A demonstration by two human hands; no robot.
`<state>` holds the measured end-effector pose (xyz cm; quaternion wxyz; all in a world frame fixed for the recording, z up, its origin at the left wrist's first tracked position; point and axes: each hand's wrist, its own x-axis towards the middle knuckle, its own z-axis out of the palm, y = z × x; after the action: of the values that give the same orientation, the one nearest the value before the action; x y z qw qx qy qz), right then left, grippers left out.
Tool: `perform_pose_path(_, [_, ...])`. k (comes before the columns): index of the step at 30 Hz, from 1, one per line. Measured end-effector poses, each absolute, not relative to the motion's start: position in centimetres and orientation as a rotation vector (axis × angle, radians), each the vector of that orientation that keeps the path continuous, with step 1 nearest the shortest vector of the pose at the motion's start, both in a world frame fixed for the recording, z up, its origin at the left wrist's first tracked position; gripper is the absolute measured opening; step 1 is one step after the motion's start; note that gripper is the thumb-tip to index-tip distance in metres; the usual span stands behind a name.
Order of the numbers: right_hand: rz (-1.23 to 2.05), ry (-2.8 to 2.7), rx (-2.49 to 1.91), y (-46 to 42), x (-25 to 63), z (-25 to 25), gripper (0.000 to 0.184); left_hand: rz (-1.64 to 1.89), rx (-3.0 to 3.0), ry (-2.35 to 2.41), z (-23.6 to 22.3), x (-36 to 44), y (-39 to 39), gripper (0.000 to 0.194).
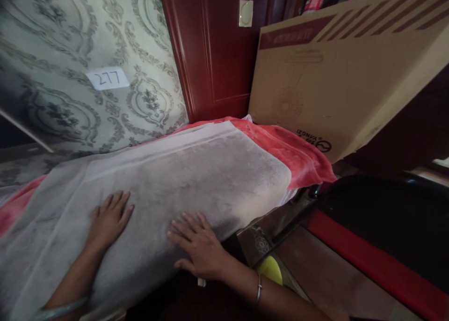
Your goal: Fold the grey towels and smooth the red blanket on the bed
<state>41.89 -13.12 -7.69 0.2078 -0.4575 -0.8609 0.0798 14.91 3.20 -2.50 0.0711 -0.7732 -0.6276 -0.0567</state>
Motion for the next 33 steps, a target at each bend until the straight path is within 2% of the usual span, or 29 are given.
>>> perform_pose_path(3, [0.235, -2.427, -1.169, -12.2, 43.1, -6.8, 0.057, -0.209, -2.339, -1.892, -2.0, 14.9, 2.8, 0.055])
perform_pose_path(6, [0.149, -2.218, -1.459, -9.0, 46.5, -5.8, 0.051, -0.241, -2.367, -1.92, -1.2, 15.4, 2.0, 0.052])
perform_pose_path(10, [0.058, -2.02, -1.812, -4.5, 48.6, -5.2, 0.057, -0.247, -2.569, -1.845, -0.6, 19.5, -0.1, 0.053])
perform_pose_path(15, [0.015, -2.246, -1.802, -3.4, 46.7, -5.8, 0.053, -0.247, -2.882, -1.415, -2.4, 27.0, -3.4, 0.059])
perform_pose_path(18, [-0.002, -2.264, -1.813, -3.7, 46.6, -6.3, 0.053, -0.287, -2.848, -1.419, -3.5, 28.4, -4.3, 0.061])
perform_pose_path(22, [-0.016, -2.273, -1.795, -3.6, 47.5, -7.1, 0.053, -0.203, -2.728, -1.662, -3.4, 24.5, -3.9, 0.064])
perform_pose_path(28, [-0.048, -2.266, -1.735, -3.5, 48.0, -8.3, 0.055, 0.019, -2.245, -2.191, -2.2, 11.0, -4.2, 0.065])
perform_pose_path(33, [-0.028, -2.259, -1.741, -3.4, 47.9, -8.5, 0.055, -0.09, -1.971, -2.368, -2.6, 3.3, -5.5, 0.064])
